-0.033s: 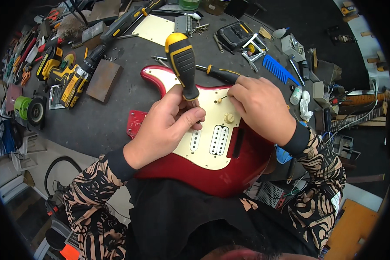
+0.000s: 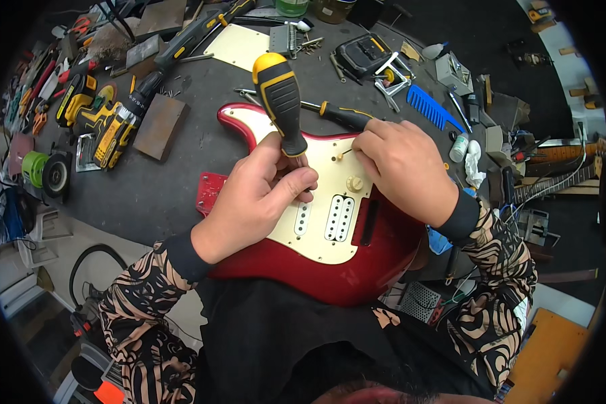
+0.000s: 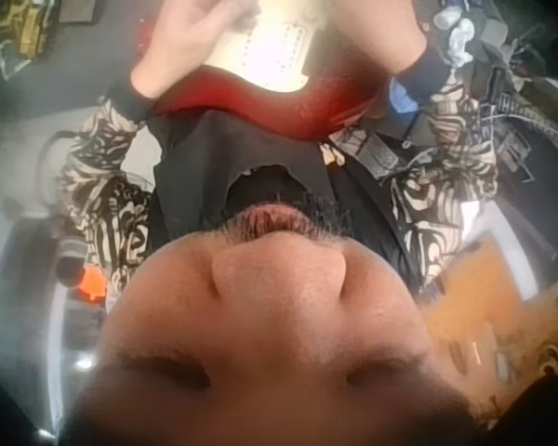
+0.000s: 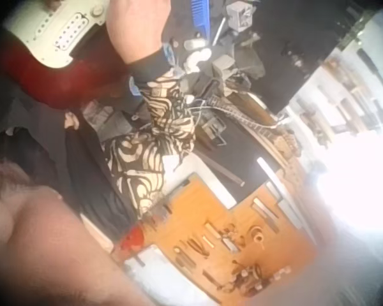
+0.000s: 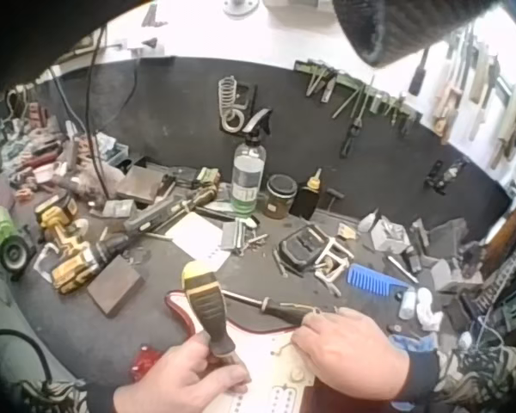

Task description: The person repairs a red electric guitar by using a screwdriver and a rotary tool to adjust the control knobs and pickguard. They also wipe the guitar's surface with a cloth and inspect the components throughout the process.

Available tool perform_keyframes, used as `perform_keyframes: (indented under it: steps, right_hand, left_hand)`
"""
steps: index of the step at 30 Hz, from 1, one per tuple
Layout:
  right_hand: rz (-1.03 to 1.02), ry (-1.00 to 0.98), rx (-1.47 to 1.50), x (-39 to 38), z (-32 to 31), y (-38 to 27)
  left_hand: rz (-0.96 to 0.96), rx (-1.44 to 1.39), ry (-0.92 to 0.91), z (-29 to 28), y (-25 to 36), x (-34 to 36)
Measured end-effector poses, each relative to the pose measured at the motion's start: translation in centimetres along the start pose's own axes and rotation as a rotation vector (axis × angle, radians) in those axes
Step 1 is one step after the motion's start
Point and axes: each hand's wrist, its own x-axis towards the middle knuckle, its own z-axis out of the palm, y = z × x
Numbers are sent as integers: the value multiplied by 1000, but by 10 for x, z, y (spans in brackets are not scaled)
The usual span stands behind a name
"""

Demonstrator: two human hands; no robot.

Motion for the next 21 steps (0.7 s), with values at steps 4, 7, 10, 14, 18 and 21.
perform_keyframes:
  steps: [4,7,10,14,18,21]
  right_hand:
    - [22,5,68,0,4,3]
    - [26,-10,55,1,3,3]
    - [10,-19,-3,1,2,-1]
    - [53,-45,30,6,1,1]
    - [76,-71,154,8,1,9]
    - [60,-96,207,12,-4,14]
  left_hand:
    - [-10,-21,20,2,3,0]
    - [-6,-26,33,2,1,0]
    - [0,-26,40,3,3,0]
    - [3,2,65,4,5,0]
    - [-40,54,40,1,6,1]
    - [-33,55,42,2,6,-1]
